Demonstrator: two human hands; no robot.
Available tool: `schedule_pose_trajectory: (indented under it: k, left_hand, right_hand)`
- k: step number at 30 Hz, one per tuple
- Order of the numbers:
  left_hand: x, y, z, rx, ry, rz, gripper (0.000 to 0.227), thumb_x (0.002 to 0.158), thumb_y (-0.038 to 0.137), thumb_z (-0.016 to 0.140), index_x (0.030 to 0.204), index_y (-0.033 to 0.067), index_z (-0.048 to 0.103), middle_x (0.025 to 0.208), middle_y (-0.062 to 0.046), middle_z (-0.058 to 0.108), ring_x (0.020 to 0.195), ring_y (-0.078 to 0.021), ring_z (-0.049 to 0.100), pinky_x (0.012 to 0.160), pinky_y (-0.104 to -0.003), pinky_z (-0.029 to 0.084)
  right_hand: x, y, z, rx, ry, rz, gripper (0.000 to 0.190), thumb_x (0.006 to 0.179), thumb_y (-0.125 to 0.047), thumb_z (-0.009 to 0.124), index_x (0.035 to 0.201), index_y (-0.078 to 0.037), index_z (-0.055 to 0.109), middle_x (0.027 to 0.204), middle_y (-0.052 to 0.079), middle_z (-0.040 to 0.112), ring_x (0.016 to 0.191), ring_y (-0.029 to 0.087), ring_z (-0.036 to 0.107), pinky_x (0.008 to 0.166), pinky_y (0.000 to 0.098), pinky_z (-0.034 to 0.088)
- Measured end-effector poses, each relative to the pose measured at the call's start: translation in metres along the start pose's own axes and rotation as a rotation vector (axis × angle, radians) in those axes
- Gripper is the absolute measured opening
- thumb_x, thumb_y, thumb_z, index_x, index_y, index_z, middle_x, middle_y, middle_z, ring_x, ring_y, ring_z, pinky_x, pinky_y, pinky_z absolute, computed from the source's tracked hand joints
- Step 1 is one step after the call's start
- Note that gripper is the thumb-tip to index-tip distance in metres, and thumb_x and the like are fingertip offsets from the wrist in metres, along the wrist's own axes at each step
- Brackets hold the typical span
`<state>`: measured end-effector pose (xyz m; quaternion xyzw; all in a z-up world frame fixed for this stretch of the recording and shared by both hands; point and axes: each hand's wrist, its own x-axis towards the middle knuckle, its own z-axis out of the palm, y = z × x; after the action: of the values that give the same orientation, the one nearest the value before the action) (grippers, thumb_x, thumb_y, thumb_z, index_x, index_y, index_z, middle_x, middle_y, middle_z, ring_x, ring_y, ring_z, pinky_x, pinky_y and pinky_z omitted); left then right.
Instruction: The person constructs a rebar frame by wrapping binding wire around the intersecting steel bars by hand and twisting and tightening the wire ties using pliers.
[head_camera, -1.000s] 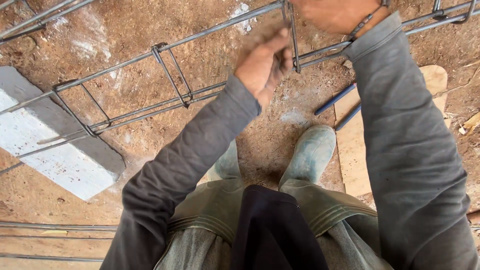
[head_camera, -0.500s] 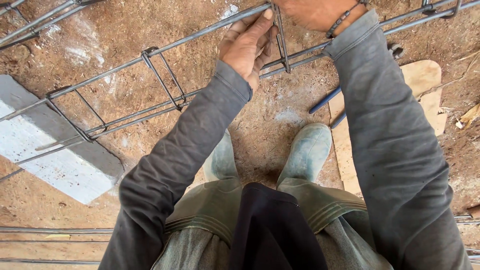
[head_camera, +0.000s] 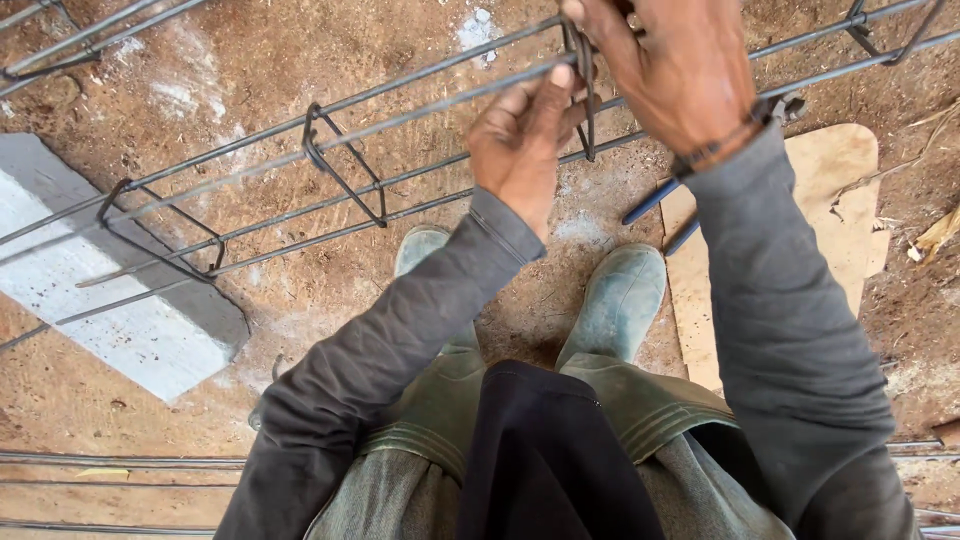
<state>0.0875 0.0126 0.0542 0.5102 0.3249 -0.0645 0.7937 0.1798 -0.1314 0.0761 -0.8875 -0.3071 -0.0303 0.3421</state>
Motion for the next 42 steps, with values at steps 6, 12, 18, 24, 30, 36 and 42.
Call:
schedule_pose_trajectory:
  k: [6, 12, 18, 24, 30, 36, 42]
  left_hand:
    - [-0.066, -0.021, 0.0, 0.039, 0.044, -0.04, 0.024, 0.102, 0.023, 0.073, 0.11, 0.0007, 0.075, 0.102, -0.009, 0.074, 0.091, -0.0138, 0.066, 0.084, -0.032, 0.055]
    - [-0.09, -0.035, 0.0, -0.107, -0.04, -0.13, 0.023, 0.103, 0.02, 0.069, 0.116, 0.0007, 0.071, 0.099, -0.008, 0.074, 0.085, -0.0143, 0.069, 0.076, -0.03, 0.057]
    - [-0.09, -0.028, 0.004, -0.106, -0.054, -0.112, 0.027, 0.103, 0.018, 0.068, 0.122, -0.0013, 0.065, 0.106, -0.011, 0.074, 0.093, -0.0192, 0.073, 0.082, -0.034, 0.061]
    - [-0.099, -0.008, 0.005, -0.153, -0.028, -0.257, 0.022, 0.095, 0.011, 0.07, 0.115, 0.0014, 0.065, 0.107, -0.013, 0.074, 0.099, -0.027, 0.075, 0.083, -0.037, 0.062]
    - [-0.106, -0.001, -0.001, -0.255, 0.001, -0.405, 0.031, 0.089, 0.002, 0.074, 0.092, 0.0144, 0.046, 0.107, -0.019, 0.073, 0.103, -0.0286, 0.074, 0.091, -0.039, 0.062]
    - [-0.12, 0.026, 0.004, -0.217, -0.063, -0.231, 0.024, 0.098, 0.002, 0.068, 0.099, 0.0066, 0.045, 0.115, -0.022, 0.07, 0.109, -0.0284, 0.072, 0.096, -0.043, 0.061]
    - [-0.086, 0.068, -0.003, 0.46, -0.382, -0.208, 0.033, 0.104, 0.021, 0.052, 0.132, 0.003, 0.056, 0.114, -0.018, 0.075, 0.105, -0.0242, 0.078, 0.09, -0.038, 0.065]
  right_hand:
    - [-0.027, -0.048, -0.041, 0.197, -0.086, 0.051, 0.007, 0.108, 0.0, 0.069, 0.114, -0.002, 0.065, 0.11, 0.01, 0.069, 0.096, 0.025, 0.069, 0.081, 0.0361, 0.054]
    - [-0.057, -0.057, -0.035, 0.225, -0.081, 0.093, 0.009, 0.11, -0.007, 0.075, 0.116, -0.004, 0.069, 0.109, 0.01, 0.063, 0.096, 0.026, 0.068, 0.078, 0.0348, 0.055]
    - [-0.066, -0.056, -0.039, 0.225, -0.055, 0.077, 0.009, 0.113, -0.007, 0.074, 0.118, -0.005, 0.066, 0.11, 0.009, 0.061, 0.096, 0.026, 0.067, 0.079, 0.036, 0.055]
    - [-0.075, -0.057, -0.041, 0.173, -0.091, 0.101, 0.015, 0.109, -0.006, 0.074, 0.121, -0.006, 0.065, 0.111, 0.01, 0.061, 0.092, 0.031, 0.067, 0.073, 0.0416, 0.053]
    - [-0.104, -0.056, -0.035, 0.205, -0.006, 0.081, 0.02, 0.107, -0.002, 0.073, 0.125, -0.006, 0.065, 0.118, 0.009, 0.062, 0.097, 0.028, 0.066, 0.079, 0.0384, 0.054]
    - [-0.124, -0.072, -0.027, -0.123, 0.18, 0.027, 0.026, 0.089, -0.009, 0.084, 0.111, -0.012, 0.072, 0.11, 0.004, 0.069, 0.101, 0.022, 0.071, 0.094, 0.0483, 0.049]
    - [-0.136, -0.07, -0.012, 0.039, 0.228, 0.097, 0.023, 0.1, -0.004, 0.088, 0.116, -0.007, 0.071, 0.11, 0.008, 0.069, 0.087, 0.021, 0.07, 0.076, 0.0324, 0.051]
